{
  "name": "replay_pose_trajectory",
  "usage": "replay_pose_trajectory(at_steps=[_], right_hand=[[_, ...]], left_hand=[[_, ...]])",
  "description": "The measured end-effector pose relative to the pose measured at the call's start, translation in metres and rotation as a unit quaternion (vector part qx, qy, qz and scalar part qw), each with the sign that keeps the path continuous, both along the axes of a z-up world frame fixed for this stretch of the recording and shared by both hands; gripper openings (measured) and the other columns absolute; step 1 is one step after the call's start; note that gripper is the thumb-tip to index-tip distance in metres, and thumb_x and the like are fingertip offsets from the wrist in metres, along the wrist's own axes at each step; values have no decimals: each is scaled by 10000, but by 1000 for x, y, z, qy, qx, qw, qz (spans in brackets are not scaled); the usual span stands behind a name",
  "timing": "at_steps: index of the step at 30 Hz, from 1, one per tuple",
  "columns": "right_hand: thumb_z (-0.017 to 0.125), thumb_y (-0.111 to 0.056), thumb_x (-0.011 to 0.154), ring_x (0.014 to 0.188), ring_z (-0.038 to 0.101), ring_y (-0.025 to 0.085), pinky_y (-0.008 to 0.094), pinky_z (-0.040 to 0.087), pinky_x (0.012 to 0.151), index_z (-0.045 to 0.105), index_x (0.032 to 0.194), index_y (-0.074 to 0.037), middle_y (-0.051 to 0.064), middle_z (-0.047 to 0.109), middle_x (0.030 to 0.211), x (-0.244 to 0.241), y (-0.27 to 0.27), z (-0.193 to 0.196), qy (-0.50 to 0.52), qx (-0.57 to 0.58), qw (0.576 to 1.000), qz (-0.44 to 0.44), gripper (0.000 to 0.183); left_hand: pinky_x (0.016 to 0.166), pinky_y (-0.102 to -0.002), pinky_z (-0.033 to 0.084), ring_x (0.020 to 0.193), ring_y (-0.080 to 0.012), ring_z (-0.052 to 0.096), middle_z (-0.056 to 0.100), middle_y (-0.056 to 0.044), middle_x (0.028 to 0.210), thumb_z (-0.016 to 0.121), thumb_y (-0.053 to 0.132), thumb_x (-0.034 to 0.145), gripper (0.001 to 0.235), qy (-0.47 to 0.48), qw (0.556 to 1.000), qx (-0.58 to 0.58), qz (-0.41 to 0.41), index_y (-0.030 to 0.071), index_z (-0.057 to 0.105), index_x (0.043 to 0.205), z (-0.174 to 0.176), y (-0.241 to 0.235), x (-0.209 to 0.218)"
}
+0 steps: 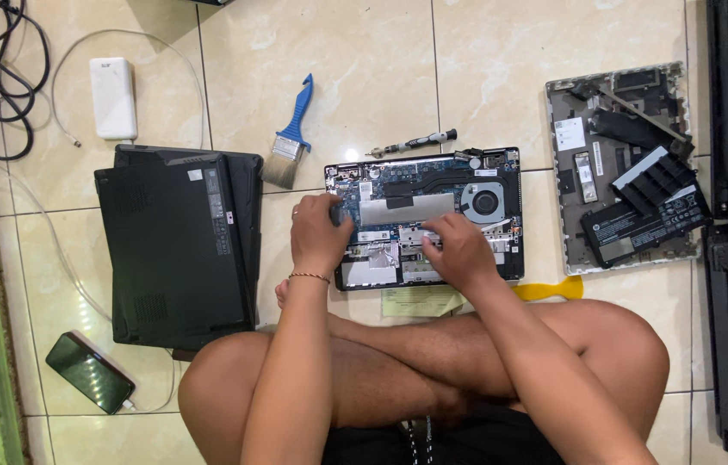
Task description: The person sits on the floor and works on a disassembled laptop. They use a screwdriver to remove screws from the motherboard area and then carefully detach the motherboard from the laptop chassis, lifting it out to expose the internal components.
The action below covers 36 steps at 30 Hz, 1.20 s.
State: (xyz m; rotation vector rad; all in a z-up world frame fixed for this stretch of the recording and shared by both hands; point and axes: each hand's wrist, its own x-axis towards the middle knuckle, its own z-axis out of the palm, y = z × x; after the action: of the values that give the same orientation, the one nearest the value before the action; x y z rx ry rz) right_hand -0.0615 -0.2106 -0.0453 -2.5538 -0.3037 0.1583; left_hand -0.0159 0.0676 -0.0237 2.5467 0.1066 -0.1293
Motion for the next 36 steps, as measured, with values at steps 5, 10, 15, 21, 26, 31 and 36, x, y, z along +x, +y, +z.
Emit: replay_pose_trajectory(at_steps=[5, 10, 15, 21, 26, 31, 36], right_hand=[[754, -241, 984, 935, 752, 327, 474, 610, 838, 790, 1140, -129, 106, 713, 946, 7, 2, 19, 25, 2, 1000, -6, 195], [798, -301, 927, 997, 737, 299, 452, 607, 867, 807, 1198, -197, 68, 700, 1037, 11, -17, -26, -39, -21, 999, -27, 291], [828, -353, 867, 1138, 672, 341, 528, 569, 886, 778, 1298, -253, 67, 641, 1201, 24, -26, -13, -53, -69, 994, -65, 446], [772, -347, 853, 1202, 680, 301, 496, 558, 934, 746, 1380, -305, 20, 638, 1320, 37, -33, -9, -38, -137, 990, -2, 529], [799, -446, 867, 1312, 662, 283, 467, 521, 986, 732, 1431, -294, 22, 664, 1422, 57, -12, 11, -81, -137, 987, 26, 588], [875, -500, 749, 1387, 599, 327, 517, 476, 1054, 658, 1514, -243, 89, 639, 1467, 87, 5, 19, -26, -172, 979, 102, 836], [873, -662, 678, 1374, 580, 315, 510, 441, 1097, 631, 1513, -219, 78, 615, 1368, 108, 8, 8, 19, -213, 969, 122, 976]], left_hand=[[947, -462, 614, 1143, -343, 743, 717, -130, 1139, 750, 147, 917, 434, 153, 985, -5, 86, 93, 694, 1345, 4, 4, -1], [971, -501, 618, 1160, -392, 742, 734, -167, 1163, 602, 64, 978, 394, 198, 978, 8, 71, 83, 725, 1352, 20, 4, 2], [915, -519, 639, 1114, -365, 771, 728, -125, 1170, 643, 122, 943, 402, 268, 958, 100, -8, 157, 783, 1319, 34, 8, 7], [955, -650, 597, 1202, -486, 712, 700, -243, 1279, 598, 67, 986, 499, 298, 932, 168, -122, 36, 650, 1482, 111, 12, 16], [990, -641, 598, 1259, -453, 702, 702, -248, 1360, 597, 152, 1031, 524, 333, 930, 136, -74, 30, 591, 1540, 51, 44, 17], [1028, -632, 574, 1291, -451, 689, 731, -228, 1330, 583, 160, 1036, 437, 339, 933, 99, -67, 59, 665, 1454, 50, 33, 54], [995, -596, 599, 1220, -454, 727, 777, -209, 1211, 597, 170, 1023, 332, 343, 935, 65, -63, 71, 771, 1287, 51, 31, 65]])
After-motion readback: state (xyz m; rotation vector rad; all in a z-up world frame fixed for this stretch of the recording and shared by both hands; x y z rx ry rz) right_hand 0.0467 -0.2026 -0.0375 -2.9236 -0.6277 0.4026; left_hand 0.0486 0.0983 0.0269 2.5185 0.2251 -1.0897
